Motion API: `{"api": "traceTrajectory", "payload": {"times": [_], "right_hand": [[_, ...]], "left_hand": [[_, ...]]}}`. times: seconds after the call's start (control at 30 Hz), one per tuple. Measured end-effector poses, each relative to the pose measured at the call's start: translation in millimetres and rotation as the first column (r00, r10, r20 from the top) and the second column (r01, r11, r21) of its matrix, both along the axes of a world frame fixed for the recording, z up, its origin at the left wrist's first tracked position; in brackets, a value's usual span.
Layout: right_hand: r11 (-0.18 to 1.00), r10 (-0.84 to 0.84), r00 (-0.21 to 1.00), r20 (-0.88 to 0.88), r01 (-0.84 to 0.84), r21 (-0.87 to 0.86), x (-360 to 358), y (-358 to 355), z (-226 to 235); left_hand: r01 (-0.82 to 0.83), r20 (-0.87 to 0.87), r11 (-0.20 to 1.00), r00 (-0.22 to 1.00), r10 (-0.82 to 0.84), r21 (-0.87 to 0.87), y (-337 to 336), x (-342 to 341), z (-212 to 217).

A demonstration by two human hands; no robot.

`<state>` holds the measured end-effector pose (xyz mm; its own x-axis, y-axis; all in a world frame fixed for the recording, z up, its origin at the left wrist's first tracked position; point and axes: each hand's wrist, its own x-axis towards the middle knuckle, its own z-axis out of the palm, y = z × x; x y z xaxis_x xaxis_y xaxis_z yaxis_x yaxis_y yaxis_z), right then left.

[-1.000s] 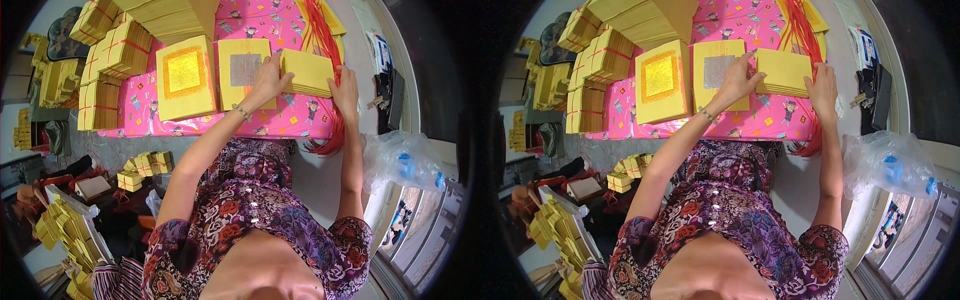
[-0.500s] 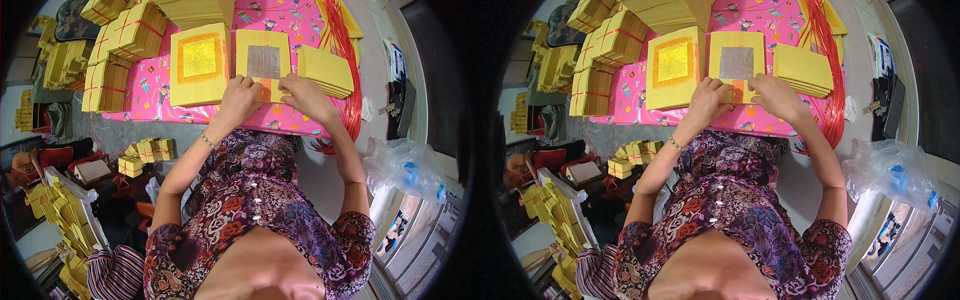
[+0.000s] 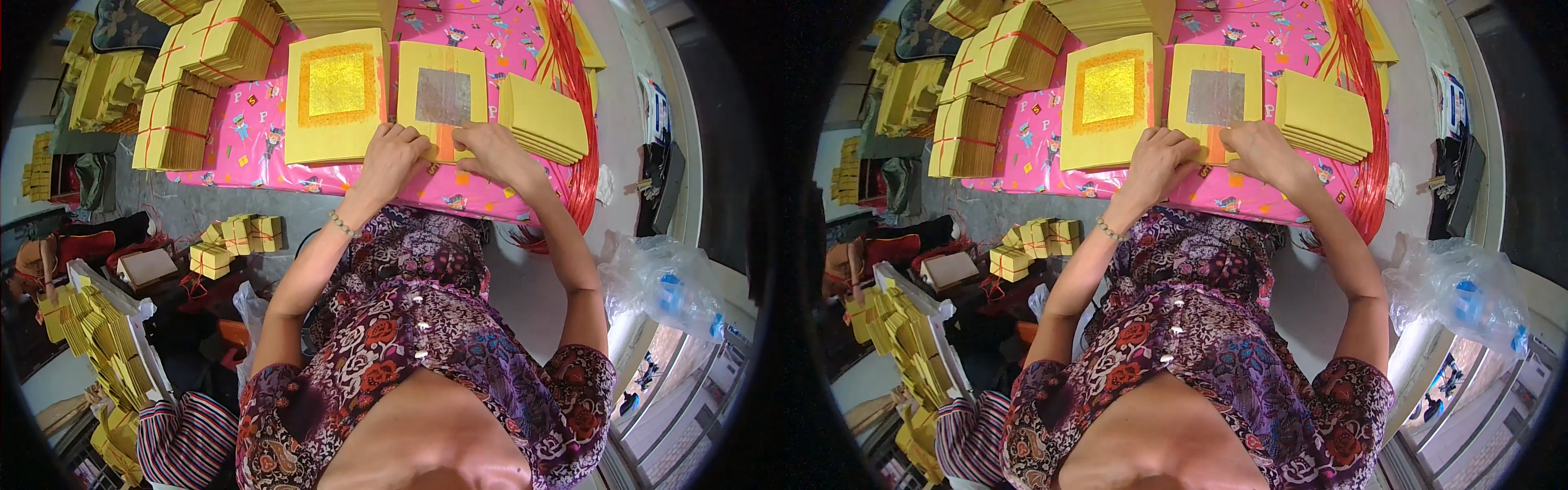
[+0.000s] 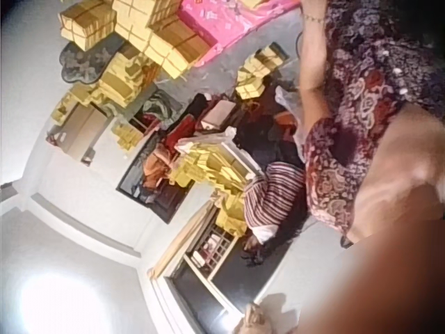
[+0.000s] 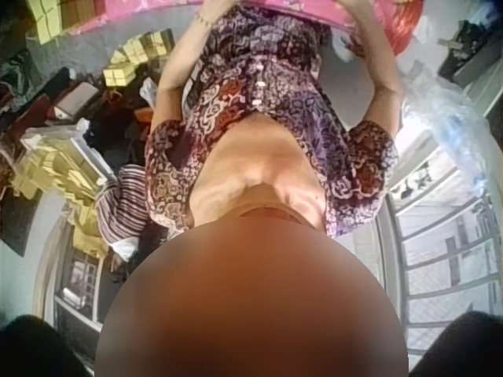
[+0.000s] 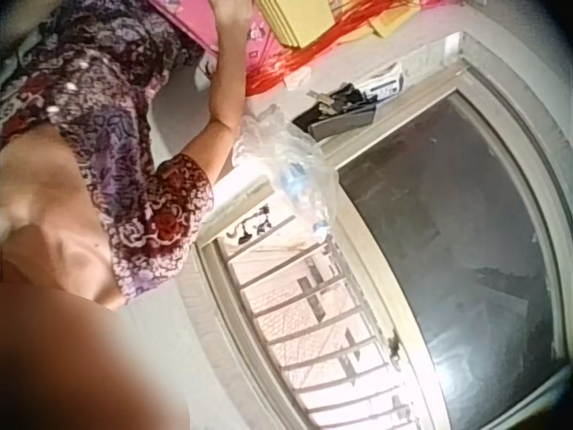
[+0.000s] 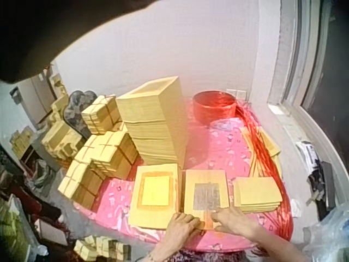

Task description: Folding and stacking sheets of yellow joss paper on a table.

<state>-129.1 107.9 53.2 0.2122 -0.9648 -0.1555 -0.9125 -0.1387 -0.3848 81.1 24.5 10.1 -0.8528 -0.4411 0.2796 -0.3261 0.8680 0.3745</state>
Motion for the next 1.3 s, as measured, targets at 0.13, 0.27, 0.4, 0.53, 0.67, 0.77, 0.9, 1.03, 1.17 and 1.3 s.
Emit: {"api": "traceTrajectory", "payload": {"times": [0.13, 0.27, 0.4, 0.53, 0.67, 0.77, 0.9, 1.03, 1.17, 1.3], "right_hand": [[0.999, -0.004, 0.999, 0.033, 0.003, 0.039, -4.6, -6.5, 6.0], [0.995, 0.009, 0.997, 0.072, -0.016, 0.098, -9.0, -11.1, 8.9], [0.993, 0.019, 0.998, 0.056, -0.025, 0.119, -11.5, -12.0, 8.5], [0.996, 0.048, 0.996, 0.074, -0.053, 0.073, -14.6, -11.0, 6.8], [0.995, 0.042, 0.995, 0.094, -0.050, 0.087, -14.6, -11.9, 8.8], [0.992, 0.043, 0.996, 0.084, -0.053, 0.119, -15.2, -13.5, 8.9], [0.993, 0.041, 0.994, 0.097, -0.051, 0.106, -17.9, -13.1, 5.0], [0.991, 0.038, 0.994, 0.098, -0.051, 0.127, -17.5, -14.1, 7.3], [0.992, 0.052, 0.992, 0.112, -0.064, 0.105, -19.0, -13.7, 3.0], [0.992, 0.039, 0.994, 0.103, -0.051, 0.111, -19.5, -12.9, 2.4]], "left_hand": [[0.026, -0.069, 0.999, 0.997, -0.025, 0.023, -1.6, 2.2, -3.4], [0.034, -0.089, 0.998, 0.996, -0.030, 0.044, -2.5, 2.8, -2.1], [0.028, -0.058, 0.999, 0.998, -0.025, 0.045, -2.6, 1.9, -1.2], [0.020, -0.061, 0.999, 0.998, -0.017, 0.047, -1.9, 0.9, -0.6], [0.018, -0.076, 0.998, 0.997, -0.014, 0.056, -2.3, 1.2, -1.0], [0.016, -0.058, 0.999, 0.998, -0.013, 0.047, -2.8, 0.7, -1.4], [0.018, -0.056, 0.998, 0.998, -0.015, 0.058, -2.8, 1.1, -0.4], [0.023, -0.060, 0.998, 0.998, -0.020, 0.050, -3.4, 0.9, -2.3], [0.022, -0.044, 0.998, 0.999, -0.020, 0.052, -4.0, 0.5, -3.0], [0.027, -0.046, 0.998, 0.999, -0.025, 0.058, -4.6, 0.6, -2.7]]}}
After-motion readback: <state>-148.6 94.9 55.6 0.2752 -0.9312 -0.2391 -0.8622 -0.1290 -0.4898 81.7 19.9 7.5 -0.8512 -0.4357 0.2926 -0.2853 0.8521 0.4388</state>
